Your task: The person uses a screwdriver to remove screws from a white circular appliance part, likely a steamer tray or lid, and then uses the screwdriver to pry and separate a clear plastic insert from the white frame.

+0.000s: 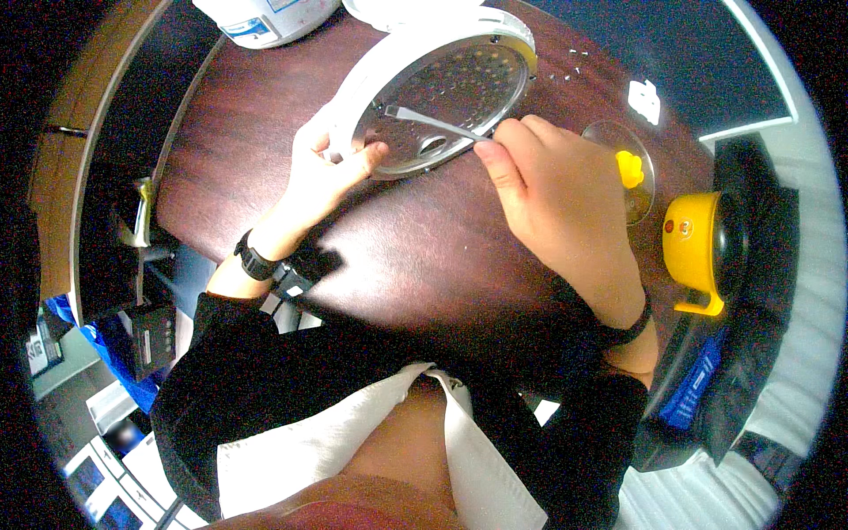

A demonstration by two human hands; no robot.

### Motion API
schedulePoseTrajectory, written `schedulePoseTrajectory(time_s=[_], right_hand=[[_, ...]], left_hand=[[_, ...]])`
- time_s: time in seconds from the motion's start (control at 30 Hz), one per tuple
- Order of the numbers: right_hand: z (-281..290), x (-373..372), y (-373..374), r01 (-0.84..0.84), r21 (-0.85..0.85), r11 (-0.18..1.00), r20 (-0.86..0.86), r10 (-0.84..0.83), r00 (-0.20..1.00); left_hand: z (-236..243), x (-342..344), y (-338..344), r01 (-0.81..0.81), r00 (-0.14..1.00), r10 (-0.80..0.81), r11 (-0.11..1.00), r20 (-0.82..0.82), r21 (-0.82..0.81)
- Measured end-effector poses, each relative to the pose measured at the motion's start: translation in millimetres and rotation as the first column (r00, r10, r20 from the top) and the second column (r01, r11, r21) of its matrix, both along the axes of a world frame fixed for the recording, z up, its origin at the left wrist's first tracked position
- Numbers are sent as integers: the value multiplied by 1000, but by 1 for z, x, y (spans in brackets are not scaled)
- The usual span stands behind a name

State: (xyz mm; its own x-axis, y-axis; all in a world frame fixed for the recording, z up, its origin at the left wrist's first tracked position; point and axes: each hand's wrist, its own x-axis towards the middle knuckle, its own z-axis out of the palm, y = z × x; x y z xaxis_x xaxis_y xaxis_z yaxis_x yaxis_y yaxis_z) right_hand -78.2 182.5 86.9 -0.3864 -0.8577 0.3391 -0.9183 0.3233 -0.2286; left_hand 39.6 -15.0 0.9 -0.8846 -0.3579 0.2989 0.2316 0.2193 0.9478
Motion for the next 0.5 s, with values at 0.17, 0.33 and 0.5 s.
schedulePoseTrajectory(time_s=[0.17, 0.33, 0.5], right_hand=[[-9, 3, 0, 8, 8, 1000, 2, -8, 1000], [-8, 5, -3, 10, 13, 1000, -6, -10, 1000], [-6, 7, -2, 34, 18, 999, -12, -34, 999]], left_hand=[[2, 2, 0, 20, 998, -22, 999, 59, 34], [2, 1, 3, 11, 1000, -13, 999, -28, -41], [6, 2, 3, 22, 1000, -22, 1000, 8, -11]])
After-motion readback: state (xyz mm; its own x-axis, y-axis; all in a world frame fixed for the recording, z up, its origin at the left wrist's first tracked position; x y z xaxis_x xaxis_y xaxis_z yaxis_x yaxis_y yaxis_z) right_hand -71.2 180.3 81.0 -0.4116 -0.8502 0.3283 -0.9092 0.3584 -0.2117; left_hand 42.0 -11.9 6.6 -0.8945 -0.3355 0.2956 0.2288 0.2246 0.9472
